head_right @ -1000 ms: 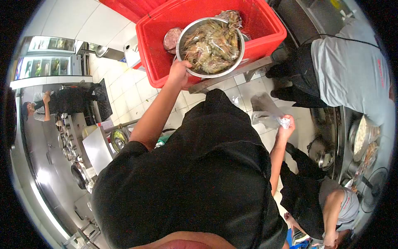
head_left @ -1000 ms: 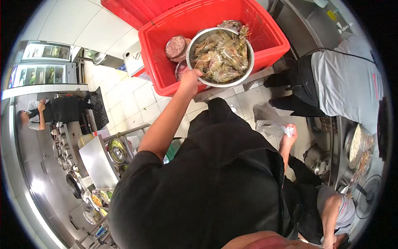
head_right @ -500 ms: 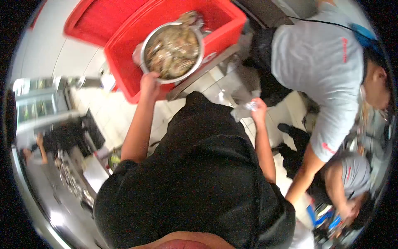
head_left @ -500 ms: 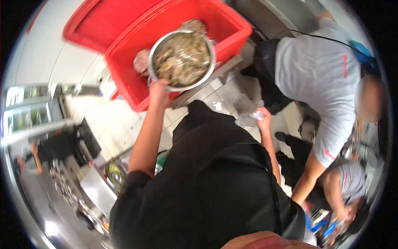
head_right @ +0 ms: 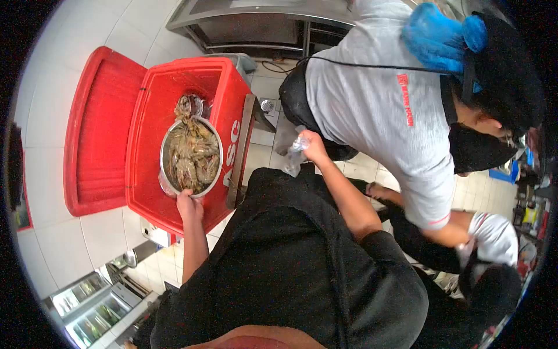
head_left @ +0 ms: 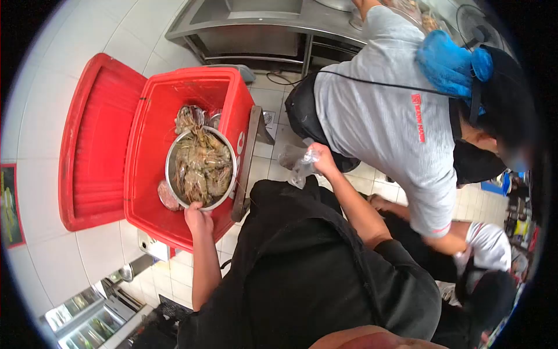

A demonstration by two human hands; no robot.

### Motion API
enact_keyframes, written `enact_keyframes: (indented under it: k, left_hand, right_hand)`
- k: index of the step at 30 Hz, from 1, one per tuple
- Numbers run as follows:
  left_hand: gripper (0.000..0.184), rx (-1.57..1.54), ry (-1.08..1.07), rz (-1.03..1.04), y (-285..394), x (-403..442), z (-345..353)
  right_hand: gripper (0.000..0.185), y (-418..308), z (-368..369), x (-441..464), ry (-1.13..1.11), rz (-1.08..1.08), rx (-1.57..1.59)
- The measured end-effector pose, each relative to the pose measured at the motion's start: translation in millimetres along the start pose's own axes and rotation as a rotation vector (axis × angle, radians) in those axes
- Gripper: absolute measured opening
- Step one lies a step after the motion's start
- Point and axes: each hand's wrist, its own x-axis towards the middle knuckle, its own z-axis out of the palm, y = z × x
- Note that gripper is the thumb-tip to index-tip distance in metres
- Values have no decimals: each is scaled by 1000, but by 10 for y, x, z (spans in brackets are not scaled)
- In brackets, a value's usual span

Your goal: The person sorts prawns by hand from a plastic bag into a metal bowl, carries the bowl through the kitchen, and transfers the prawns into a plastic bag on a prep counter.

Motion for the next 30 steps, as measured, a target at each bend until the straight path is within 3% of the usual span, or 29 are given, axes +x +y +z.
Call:
enact_keyframes:
  k: [8,11,12,15,19,25,26,30]
  left_hand:
    - [57,-4,-96,-56,101,41,-54]
    - [51,-70,-126,31,46,45,-38]
    - [52,-54,-111,23,70,20,-6]
    - [54,-25,-103,33,71,60,-47]
    - [55,-49,-118,6,121,29,11]
    - [53,8,-132,-61,156,100,-72]
    - [55,-30,-194,-30,161,108,-42]
    - [57,29,-218,-48,219,132,-50]
  right_hand:
    - [11,-552,427,-76,-65,11,27]
    - [14,-423,494,-73,-14,-46,-31]
    - [13,-387,525,-64,-1,51,41]
    - [7,-329,587,-19,49,54,77]
    - [4,-361,580,34,75,-55,-52]
    - [13,-449,500,18,123,-104,45]
    - [12,-442,482,18,123,-22,150]
    - [14,-378,304,-16,232,-66,53]
